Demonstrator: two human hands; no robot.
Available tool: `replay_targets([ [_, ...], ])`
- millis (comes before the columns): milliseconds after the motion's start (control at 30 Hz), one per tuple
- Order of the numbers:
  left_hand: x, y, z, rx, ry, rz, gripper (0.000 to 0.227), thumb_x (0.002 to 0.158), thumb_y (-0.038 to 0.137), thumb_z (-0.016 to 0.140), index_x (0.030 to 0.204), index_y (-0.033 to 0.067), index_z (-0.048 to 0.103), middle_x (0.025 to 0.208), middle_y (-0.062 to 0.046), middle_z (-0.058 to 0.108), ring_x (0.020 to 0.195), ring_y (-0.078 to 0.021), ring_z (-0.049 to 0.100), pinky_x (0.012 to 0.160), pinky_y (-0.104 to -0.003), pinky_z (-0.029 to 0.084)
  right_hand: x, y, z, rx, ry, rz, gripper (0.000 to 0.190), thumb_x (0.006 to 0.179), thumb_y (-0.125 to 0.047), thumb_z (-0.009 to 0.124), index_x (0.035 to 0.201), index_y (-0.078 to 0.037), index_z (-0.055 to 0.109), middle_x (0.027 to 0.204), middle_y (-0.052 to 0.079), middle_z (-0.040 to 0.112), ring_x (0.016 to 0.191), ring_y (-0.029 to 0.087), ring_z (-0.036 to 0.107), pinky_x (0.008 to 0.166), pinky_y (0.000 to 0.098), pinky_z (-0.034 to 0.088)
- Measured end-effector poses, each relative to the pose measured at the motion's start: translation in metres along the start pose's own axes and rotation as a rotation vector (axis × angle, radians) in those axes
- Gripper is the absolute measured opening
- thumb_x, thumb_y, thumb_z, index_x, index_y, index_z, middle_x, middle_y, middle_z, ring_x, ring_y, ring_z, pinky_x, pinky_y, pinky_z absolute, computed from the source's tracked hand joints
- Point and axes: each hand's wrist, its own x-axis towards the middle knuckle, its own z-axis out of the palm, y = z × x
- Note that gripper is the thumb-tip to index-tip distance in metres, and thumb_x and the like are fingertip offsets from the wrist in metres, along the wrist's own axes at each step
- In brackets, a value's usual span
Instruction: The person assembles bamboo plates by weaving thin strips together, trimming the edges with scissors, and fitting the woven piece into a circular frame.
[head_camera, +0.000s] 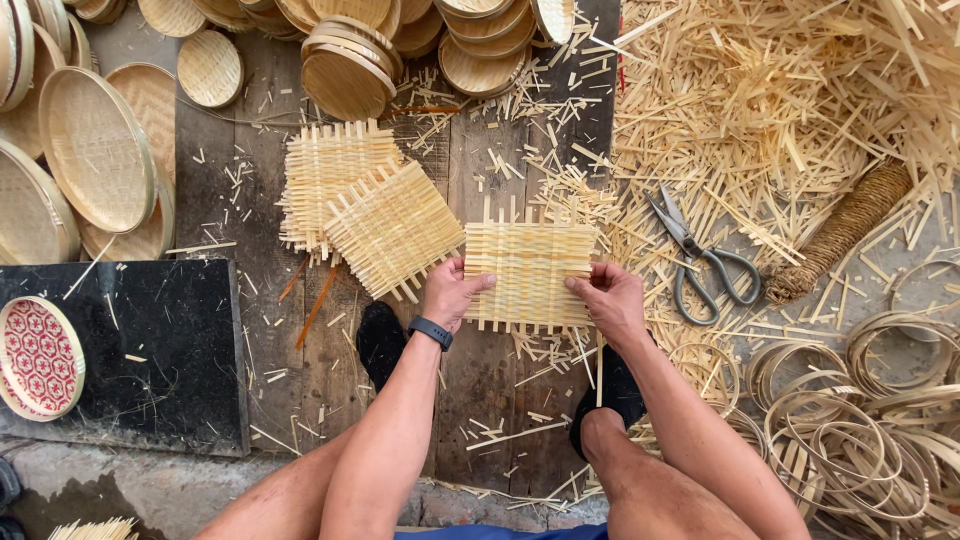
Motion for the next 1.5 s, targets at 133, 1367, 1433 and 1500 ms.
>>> replay_targets([
  [133,-0.001,0.008,0.004,-0.002,-0.029,0.018,0.046,0.077,-0.007,0.082,0.117,-0.0092,0.06,0.104,-0.02,0.076,0.089,-0.0201,0.076,0.081,-0.031,0.063,-0.003,-0.008,0.002,-0.045,0.015,0.015,0.022,0.083,-0.01,0.083,0.101,0.0,0.074,0.083,0.007,0.075,0.065,0.009,0.064,0.054,0.0219,0.05],
  [1367,-0.021,0.028,-0.055,0.161,0.26,0.138,0.046,0.093,0.005,0.075,0.133,-0.005,0.054,0.102,-0.011,0.068,0.086,-0.0164,0.07,0.074,-0.028,0.06,0.045,0.081,-0.396,-1.52,0.557,0.174,0.072,0.089,-0.033,0.062,0.145,0.01,0.044,0.139,0.027,0.055,0.138,0.04,0.042,0.119,0.051,0.006],
  [1433,-0.027,0.032,-0.052,0.163,0.276,0.179,0.042,0.093,0.004,0.075,0.13,-0.0049,0.056,0.102,-0.01,0.068,0.086,-0.0155,0.069,0.074,-0.027,0.06,0.041,0.08,-0.385,-1.455,0.514,0.314,0.056,0.095,-0.032,0.061,0.14,0.001,0.053,0.136,0.024,0.061,0.139,0.037,0.044,0.124,0.0475,0.004],
  [1500,-0.03,0.038,-0.048,0.133,0.264,0.221,0.038,0.094,0.004,0.074,0.127,-0.0043,0.059,0.101,-0.009,0.068,0.085,-0.0148,0.07,0.073,-0.026,0.06,0.028,0.073,-0.366,-1.427,0.477,0.436,0.031,0.099,-0.027,0.062,0.127,-0.019,0.072,0.133,0.017,0.069,0.148,0.033,0.044,0.134,0.0413,0.003],
])
